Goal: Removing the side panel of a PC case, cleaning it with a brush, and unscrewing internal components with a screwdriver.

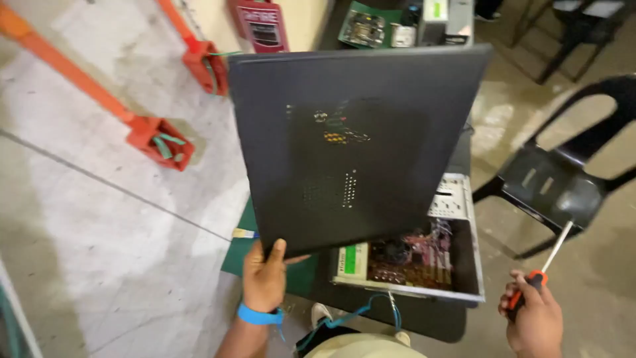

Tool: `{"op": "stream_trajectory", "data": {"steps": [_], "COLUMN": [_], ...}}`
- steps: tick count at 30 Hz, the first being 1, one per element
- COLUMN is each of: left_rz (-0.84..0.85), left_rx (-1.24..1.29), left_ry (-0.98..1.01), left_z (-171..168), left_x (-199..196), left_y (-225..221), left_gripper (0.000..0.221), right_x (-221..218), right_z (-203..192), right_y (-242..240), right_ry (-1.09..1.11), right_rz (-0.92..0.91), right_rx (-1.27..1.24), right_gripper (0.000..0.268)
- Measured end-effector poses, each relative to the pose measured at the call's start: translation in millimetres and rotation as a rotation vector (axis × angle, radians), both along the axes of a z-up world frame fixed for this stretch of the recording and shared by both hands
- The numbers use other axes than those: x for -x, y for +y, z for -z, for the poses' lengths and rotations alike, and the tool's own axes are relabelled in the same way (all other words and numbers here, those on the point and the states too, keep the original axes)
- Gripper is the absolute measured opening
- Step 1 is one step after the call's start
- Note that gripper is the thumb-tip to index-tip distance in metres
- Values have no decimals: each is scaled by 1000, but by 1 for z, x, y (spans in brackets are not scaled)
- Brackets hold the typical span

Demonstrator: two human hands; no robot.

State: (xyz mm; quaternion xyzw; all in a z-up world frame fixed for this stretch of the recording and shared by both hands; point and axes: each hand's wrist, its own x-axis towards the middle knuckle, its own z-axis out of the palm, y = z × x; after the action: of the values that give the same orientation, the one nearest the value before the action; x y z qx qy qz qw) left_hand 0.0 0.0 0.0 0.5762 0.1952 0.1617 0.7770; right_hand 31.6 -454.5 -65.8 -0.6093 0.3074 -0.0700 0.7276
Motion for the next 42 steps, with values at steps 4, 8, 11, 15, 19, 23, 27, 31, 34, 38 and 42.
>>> {"op": "stream_trajectory", "data": {"steps": [4, 8, 11, 15, 19, 23, 27, 31, 34, 38, 42], "left_rz": [-63, -44, -18, -30, -32, -107, -156, -79, -191, -427, -638], "left_rx": [264, 321, 387, 433, 375, 329, 229, -97, 162, 317, 174], "left_ry": [-46, 13, 118, 175, 198, 157, 89, 34, 25, 69, 206], "left_z": [13, 8, -16, -20, -12, -4, -14, -54, -36, 23, -2], "left_x": [6, 16, 29, 47, 65, 81, 98, 115, 127, 141, 112], "left_y": [-7, -4, -4, 2, 13, 27, 42, 49, 53, 49, 26], "left_gripper": [48, 51, 59, 58, 62, 54, 41, 49, 45, 14, 49], "right_x": [-9, -20, -21, -40, -55, -74, -78, -80, -77, -71, -58], "right_z": [8, -3, -50, -69, -73, -62, -56, -40, -38, -44, -25], "right_y": [14, 35, 71, 100, 121, 150, 195, 232, 259, 302, 295], "right_ry": [-99, -132, -174, -275, -151, -364, -353, -199, -635, -12, -490], "right_rz": [-58, -189, -371, -679, -778, -901, -865, -758, -846, -454, -990], "right_rx": [4, -10, -54, -170, -316, -233, -384, -451, 821, -713, 311], "right_gripper": [11, 13, 22, 35, 53, 19, 31, 26, 58, 14, 26]}}
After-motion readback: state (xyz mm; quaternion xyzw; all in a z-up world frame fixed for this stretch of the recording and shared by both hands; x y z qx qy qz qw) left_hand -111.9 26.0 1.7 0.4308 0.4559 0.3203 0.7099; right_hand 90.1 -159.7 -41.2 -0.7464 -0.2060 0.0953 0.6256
